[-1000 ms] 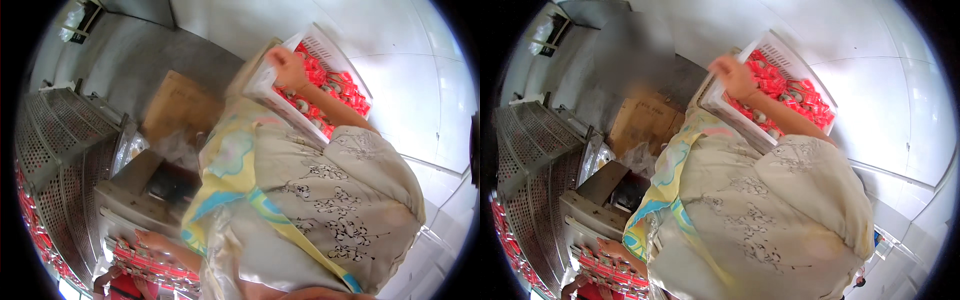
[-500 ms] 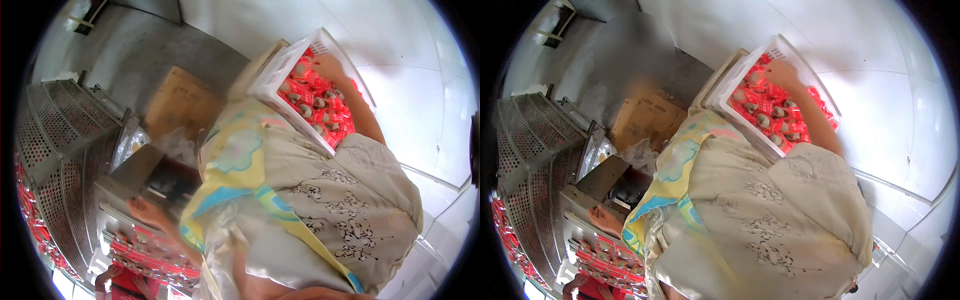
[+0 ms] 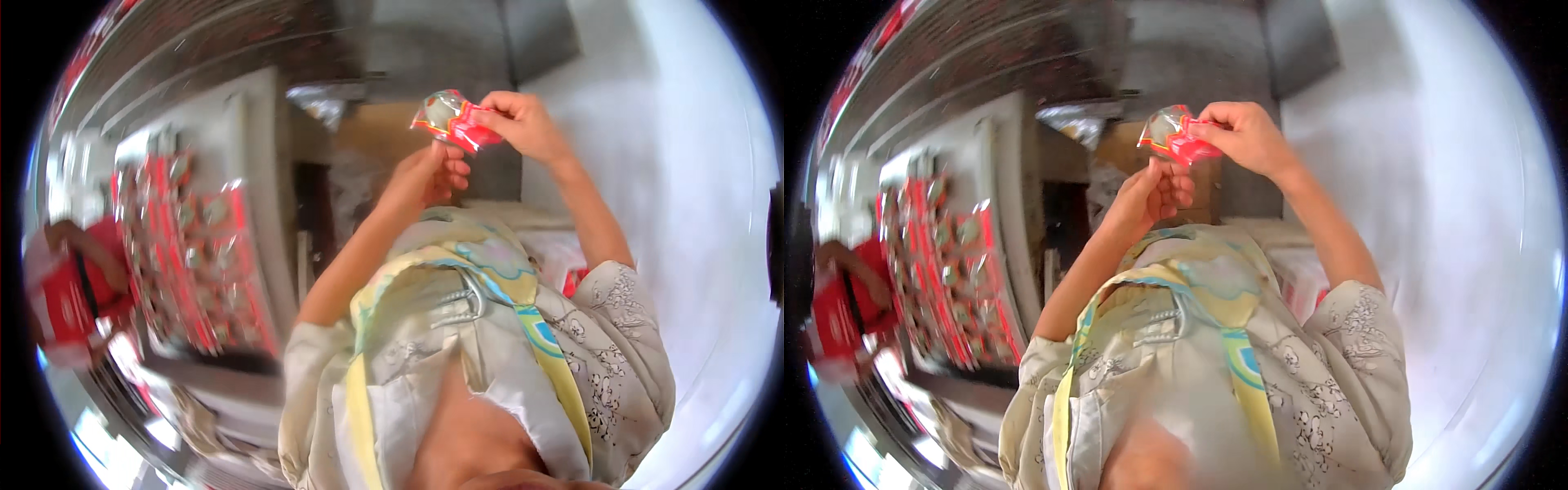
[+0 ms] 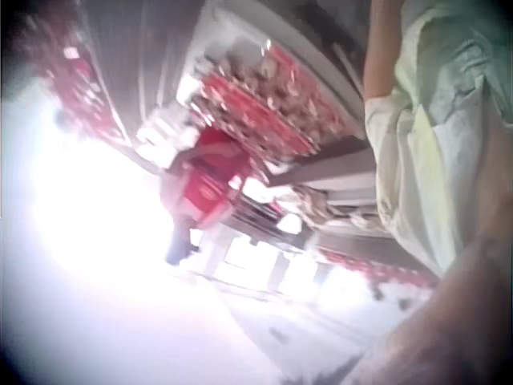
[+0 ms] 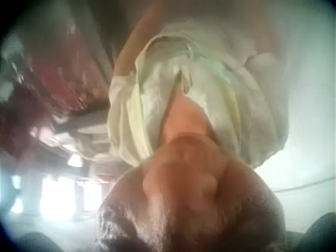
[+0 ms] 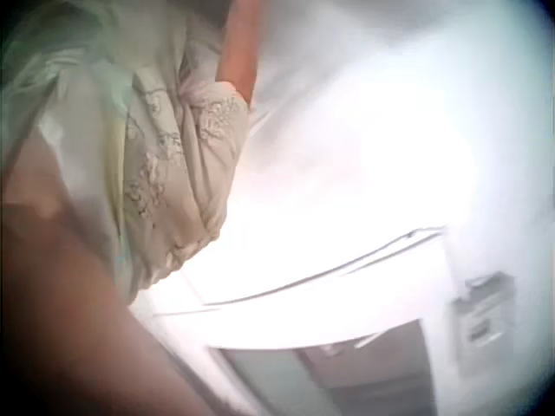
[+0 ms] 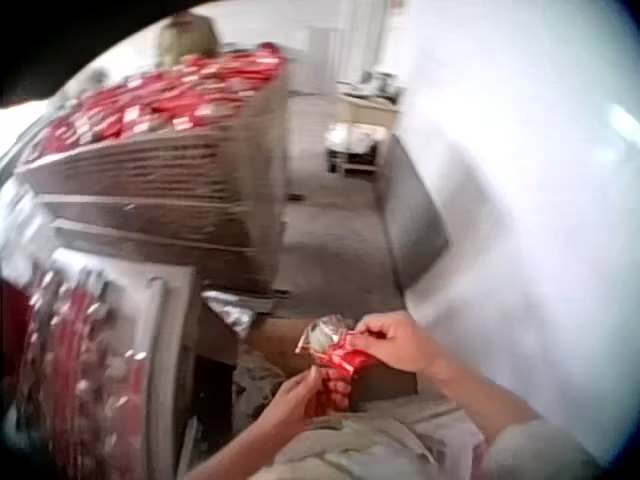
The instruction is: The person arranges individually packaged food items on a flat tray, moves a large metal cart containing many packages, and transfers individual red food packets from a large metal bin into a white plastic crate.
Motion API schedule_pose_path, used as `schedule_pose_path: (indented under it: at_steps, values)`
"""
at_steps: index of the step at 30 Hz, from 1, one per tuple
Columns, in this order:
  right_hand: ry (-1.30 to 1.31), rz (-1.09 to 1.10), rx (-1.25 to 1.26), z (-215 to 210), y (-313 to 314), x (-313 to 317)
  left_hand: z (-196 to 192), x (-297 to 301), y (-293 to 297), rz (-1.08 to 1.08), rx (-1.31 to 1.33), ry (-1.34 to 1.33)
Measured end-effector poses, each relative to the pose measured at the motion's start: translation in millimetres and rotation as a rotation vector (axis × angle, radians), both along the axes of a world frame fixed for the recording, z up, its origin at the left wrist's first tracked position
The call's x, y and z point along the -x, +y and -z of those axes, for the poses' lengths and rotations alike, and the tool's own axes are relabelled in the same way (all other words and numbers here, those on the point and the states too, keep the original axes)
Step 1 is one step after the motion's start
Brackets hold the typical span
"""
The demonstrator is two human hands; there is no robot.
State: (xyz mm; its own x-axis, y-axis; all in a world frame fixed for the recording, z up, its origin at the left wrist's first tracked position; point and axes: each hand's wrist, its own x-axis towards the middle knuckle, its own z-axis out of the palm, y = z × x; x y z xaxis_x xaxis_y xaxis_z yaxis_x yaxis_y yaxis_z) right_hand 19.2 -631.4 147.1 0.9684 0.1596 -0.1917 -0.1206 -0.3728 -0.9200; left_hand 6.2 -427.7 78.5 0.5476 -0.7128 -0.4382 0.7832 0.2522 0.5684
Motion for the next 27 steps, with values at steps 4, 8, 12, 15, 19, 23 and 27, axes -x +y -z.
schedule_pose_path:
  at_steps: [4, 8, 12, 15, 19, 23, 27]
  values:
    - [0.010, -0.239, -0.086, 33.8, 104.2, -63.7, 7.8, -21.5, 76.0, -0.455, -0.023, 0.095]
    - [0.083, -0.410, -0.130, 52.3, 185.1, -100.5, 14.0, -26.4, 145.4, -0.730, -0.066, 0.112]
    - [0.630, -0.410, -0.549, 61.8, 240.3, -133.7, 12.1, -34.0, 199.4, -0.917, -0.065, -0.025]
    - [1.064, -0.437, -0.555, 70.3, 276.7, -161.1, 8.7, -37.3, 231.3, -0.960, -0.060, -0.073]
    - [0.984, -0.645, -0.561, 79.8, 307.0, -172.1, 1.7, -38.9, 253.7, -0.984, -0.125, -0.053]
    - [0.977, -0.726, -0.483, 82.7, 327.5, -199.6, 1.0, -47.8, 275.4, -1.011, -0.124, -0.108]
    - [0.743, -0.814, -0.104, 94.8, 357.2, -240.4, 15.7, -68.7, 295.9, -0.931, -0.383, -0.133]
